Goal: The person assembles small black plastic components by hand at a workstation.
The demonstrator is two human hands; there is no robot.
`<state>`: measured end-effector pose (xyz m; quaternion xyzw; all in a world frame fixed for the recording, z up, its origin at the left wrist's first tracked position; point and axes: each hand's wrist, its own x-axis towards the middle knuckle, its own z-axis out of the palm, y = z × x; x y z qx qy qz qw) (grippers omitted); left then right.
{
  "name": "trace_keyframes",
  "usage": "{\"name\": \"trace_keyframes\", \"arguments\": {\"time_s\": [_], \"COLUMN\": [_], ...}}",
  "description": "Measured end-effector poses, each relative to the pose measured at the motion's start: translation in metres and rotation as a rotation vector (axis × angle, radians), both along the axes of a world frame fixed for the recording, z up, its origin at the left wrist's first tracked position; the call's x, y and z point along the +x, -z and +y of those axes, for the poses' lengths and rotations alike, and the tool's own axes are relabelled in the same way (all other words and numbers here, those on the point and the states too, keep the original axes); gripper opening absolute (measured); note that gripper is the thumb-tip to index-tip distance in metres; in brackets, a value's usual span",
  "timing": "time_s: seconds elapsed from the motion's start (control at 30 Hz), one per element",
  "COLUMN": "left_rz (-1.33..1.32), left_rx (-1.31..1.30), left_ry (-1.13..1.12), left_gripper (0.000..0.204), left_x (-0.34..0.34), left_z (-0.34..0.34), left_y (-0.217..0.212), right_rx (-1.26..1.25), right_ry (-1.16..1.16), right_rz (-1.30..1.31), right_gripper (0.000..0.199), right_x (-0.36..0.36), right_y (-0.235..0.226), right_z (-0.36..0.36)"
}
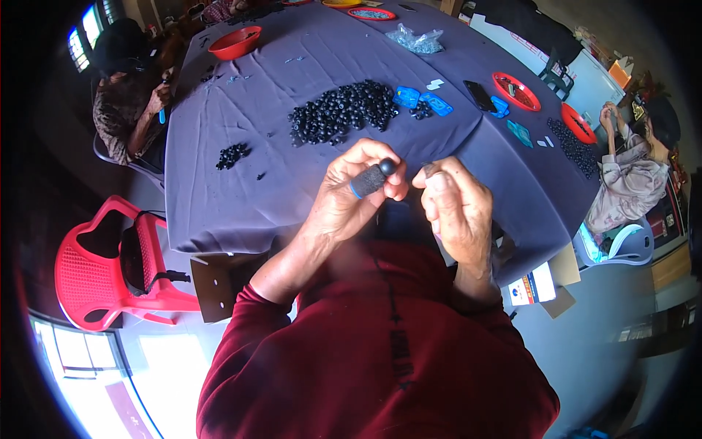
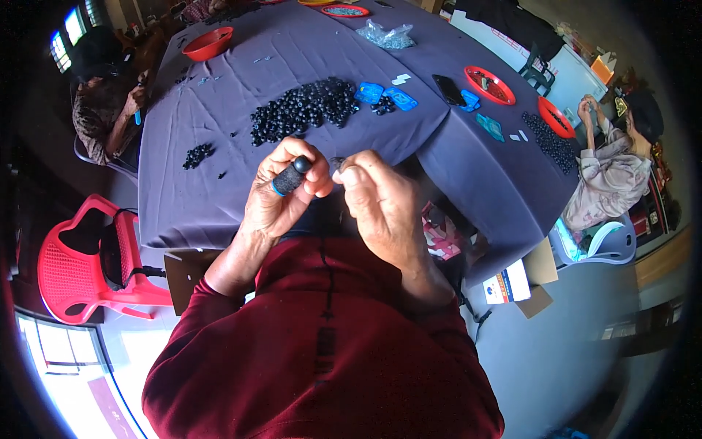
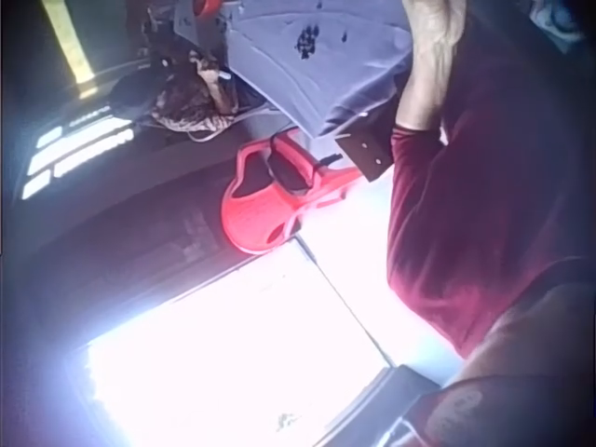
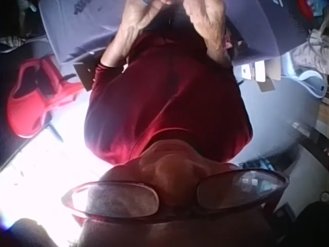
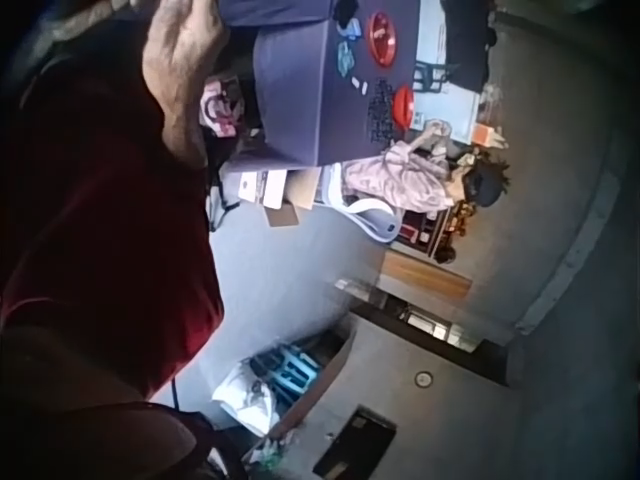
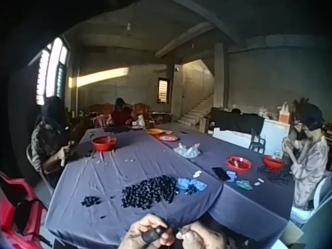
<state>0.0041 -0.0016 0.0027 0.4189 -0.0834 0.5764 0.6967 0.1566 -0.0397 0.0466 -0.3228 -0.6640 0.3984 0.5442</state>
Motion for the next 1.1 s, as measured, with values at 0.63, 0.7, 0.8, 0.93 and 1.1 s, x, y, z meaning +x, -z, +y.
{"name": "trace_keyframes", "arguments": {"time_s": [0.63, 0.7, 0.8, 0.93, 1.1], "left_rz": [0.311, 0.37, 0.456, 0.401, 0.857], "left_rx": [0.08, 0.103, 0.09, 0.114, 0.208], "left_ry": [-0.347, -0.375, -0.368, -0.317, -0.81], "left_gripper": [0.024, 0.023, 0.023, 0.022, 0.013], "left_x": [-0.001, -0.003, -0.003, -0.006, -0.059], "left_z": [-0.005, -0.007, -0.007, -0.004, 0.033], "left_y": [-0.004, -0.005, -0.006, -0.002, 0.012], "right_rx": [0.158, 0.197, 0.105, 0.149, 0.049], "right_ry": [0.016, 0.023, -0.005, -0.021, -0.026], "right_rz": [-0.21, -0.217, -0.206, -0.264, -0.102], "right_gripper": [0.022, 0.023, 0.025, 0.028, 0.03], "right_x": [-0.002, -0.002, 0.0, 0.0, -0.001], "right_y": [0.005, 0.008, 0.005, 0.011, 0.007], "right_z": [0.006, 0.007, 0.005, 0.011, 0.009]}}
